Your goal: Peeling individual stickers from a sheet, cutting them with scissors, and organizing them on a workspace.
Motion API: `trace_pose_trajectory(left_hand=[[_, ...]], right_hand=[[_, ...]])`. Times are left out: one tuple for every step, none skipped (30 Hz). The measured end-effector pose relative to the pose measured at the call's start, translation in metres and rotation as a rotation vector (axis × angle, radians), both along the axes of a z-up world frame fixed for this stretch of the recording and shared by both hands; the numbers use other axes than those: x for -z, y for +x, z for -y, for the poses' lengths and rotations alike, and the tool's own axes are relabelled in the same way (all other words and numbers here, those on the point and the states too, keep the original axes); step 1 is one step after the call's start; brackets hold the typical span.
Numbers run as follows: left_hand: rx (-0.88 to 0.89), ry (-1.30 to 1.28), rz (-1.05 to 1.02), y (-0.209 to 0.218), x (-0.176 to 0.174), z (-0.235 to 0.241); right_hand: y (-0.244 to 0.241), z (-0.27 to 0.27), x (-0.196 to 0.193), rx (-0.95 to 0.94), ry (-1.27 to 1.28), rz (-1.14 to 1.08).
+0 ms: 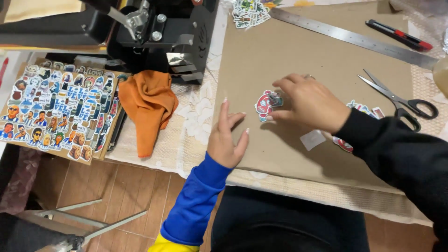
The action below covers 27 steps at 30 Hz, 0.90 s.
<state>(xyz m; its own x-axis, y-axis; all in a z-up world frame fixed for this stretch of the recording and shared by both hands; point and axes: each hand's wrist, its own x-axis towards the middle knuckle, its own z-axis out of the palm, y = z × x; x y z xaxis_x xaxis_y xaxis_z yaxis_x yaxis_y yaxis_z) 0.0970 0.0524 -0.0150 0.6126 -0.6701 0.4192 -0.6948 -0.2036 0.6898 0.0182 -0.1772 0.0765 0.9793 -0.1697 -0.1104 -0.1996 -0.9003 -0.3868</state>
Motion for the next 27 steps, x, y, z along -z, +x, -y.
trace_pose_trajectory(left_hand=[[0.083,0.037,0.065,0.002,0.005,0.000],[0.166,0.075,0.131,0.004,0.010,0.001],[0.168,0.073,0.129,0.004,0.012,0.001],[0.189,0.098,0.154,0.004,0.014,0.002],[0.210,0.126,0.179,0.004,0.016,0.002],[0.211,0.126,0.176,0.004,0.015,0.001],[0.222,0.132,0.170,0.004,0.013,0.001],[0.233,0.139,0.163,0.003,0.012,0.002],[0.241,0.138,0.158,0.003,0.013,0.001],[0.235,0.141,0.162,0.003,0.013,0.000],[0.230,0.141,0.167,0.003,0.013,0.002],[0.239,0.137,0.164,0.003,0.012,0.002],[0.233,0.139,0.160,0.003,0.012,0.001],[0.226,0.140,0.156,0.003,0.012,0.001],[0.230,0.139,0.154,0.003,0.011,0.000],[0.230,0.139,0.147,0.002,0.010,0.000],[0.228,0.140,0.142,0.003,0.008,-0.001],[0.229,0.138,0.143,0.004,0.010,-0.001],[0.221,0.122,0.137,0.004,0.012,-0.001],[0.213,0.106,0.130,0.004,0.014,-0.001],[0.215,0.108,0.131,0.004,0.014,-0.003],[0.196,0.105,0.120,0.004,0.014,-0.004],[0.179,0.101,0.110,0.004,0.013,-0.005],[0.185,0.102,0.113,0.004,0.014,-0.006],[0.173,0.058,0.103,0.004,0.015,-0.006],[0.160,0.015,0.093,0.004,0.016,-0.004],[0.186,0.012,0.091,0.004,0.012,-0.006]], right_hand=[[0.016,0.001,0.013,0.007,0.013,-0.038],[0.032,0.002,0.026,0.014,0.026,-0.076],[0.040,0.000,0.035,0.016,0.024,-0.079],[0.049,-0.002,0.044,0.041,-0.035,-0.123],[0.057,-0.004,0.054,0.066,-0.092,-0.167],[0.060,-0.007,0.054,0.066,-0.092,-0.170],[0.061,-0.009,0.055,0.074,-0.090,-0.204],[0.063,-0.010,0.055,0.081,-0.089,-0.239],[0.064,-0.010,0.057,0.089,-0.088,-0.245],[0.064,-0.009,0.059,0.092,-0.101,-0.269],[0.065,-0.006,0.060,0.096,-0.117,-0.292],[0.064,-0.007,0.060,0.105,-0.118,-0.297],[0.064,-0.008,0.061,0.087,-0.166,-0.286],[0.064,-0.009,0.061,0.068,-0.213,-0.275],[0.063,-0.012,0.057,0.072,-0.213,-0.278],[0.062,-0.015,0.054,0.066,-0.201,-0.278],[0.062,-0.017,0.049,0.058,-0.189,-0.274],[0.062,-0.021,0.043,0.060,-0.191,-0.274],[0.060,-0.026,0.038,0.087,-0.145,-0.281],[0.059,-0.030,0.032,0.115,-0.100,-0.287],[0.057,-0.031,0.029,0.117,-0.097,-0.287],[0.055,-0.032,0.025,0.124,-0.067,-0.303],[0.053,-0.033,0.021,0.134,-0.038,-0.317],[0.051,-0.028,0.019,0.139,-0.036,-0.314],[0.048,-0.023,0.016,0.159,0.047,-0.312],[0.044,-0.017,0.014,0.179,0.129,-0.310],[0.034,-0.003,-0.002,0.205,0.132,-0.310]])
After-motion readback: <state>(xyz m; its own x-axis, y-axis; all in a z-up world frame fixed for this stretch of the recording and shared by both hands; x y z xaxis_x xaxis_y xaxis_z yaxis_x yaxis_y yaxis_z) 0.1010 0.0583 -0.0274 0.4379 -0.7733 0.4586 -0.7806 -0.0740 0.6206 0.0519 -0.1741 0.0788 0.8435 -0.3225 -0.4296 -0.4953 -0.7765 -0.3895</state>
